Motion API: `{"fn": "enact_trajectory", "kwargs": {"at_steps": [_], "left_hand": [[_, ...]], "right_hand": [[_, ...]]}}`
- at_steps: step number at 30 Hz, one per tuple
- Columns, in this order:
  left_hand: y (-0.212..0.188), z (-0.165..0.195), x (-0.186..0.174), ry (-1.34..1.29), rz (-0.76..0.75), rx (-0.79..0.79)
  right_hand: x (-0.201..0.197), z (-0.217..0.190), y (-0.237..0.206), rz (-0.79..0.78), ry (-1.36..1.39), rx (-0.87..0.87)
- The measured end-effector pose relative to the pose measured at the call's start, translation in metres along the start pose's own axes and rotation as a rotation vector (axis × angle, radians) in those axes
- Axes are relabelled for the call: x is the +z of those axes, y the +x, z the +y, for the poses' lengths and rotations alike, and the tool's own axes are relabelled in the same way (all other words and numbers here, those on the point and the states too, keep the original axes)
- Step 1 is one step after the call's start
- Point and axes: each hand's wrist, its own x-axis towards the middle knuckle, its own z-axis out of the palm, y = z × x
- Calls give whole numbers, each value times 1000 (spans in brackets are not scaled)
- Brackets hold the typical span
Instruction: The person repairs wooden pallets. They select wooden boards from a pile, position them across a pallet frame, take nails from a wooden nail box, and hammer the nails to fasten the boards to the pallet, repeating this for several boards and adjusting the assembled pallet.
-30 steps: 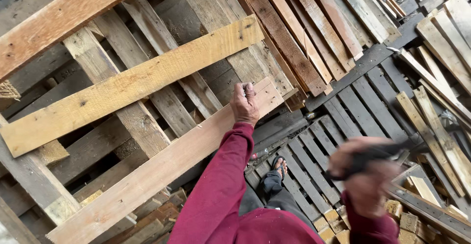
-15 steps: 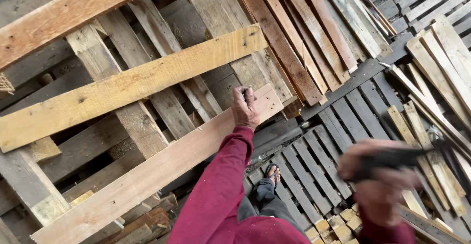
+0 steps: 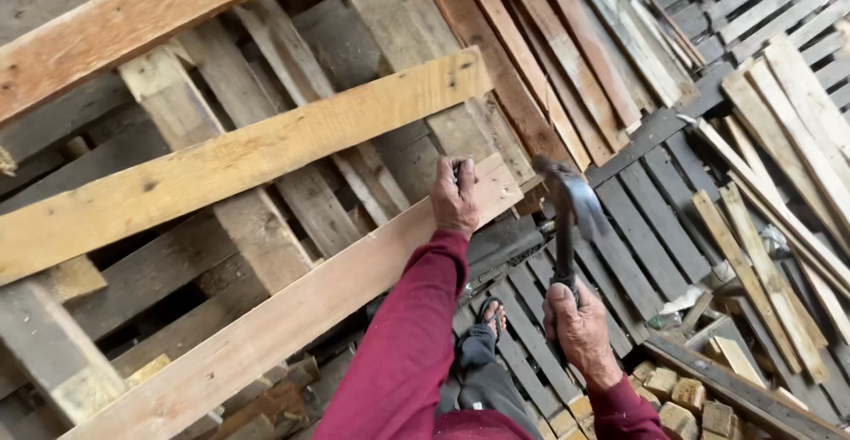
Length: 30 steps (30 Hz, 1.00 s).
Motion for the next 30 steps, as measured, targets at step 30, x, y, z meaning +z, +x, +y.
{"fn": "enact_trajectory", "kwargs": {"at_steps": [30], "left_hand": [[-177, 30, -630, 262, 1600, -195]], "right_hand": [[408, -68, -98, -924, -467, 514]]}}
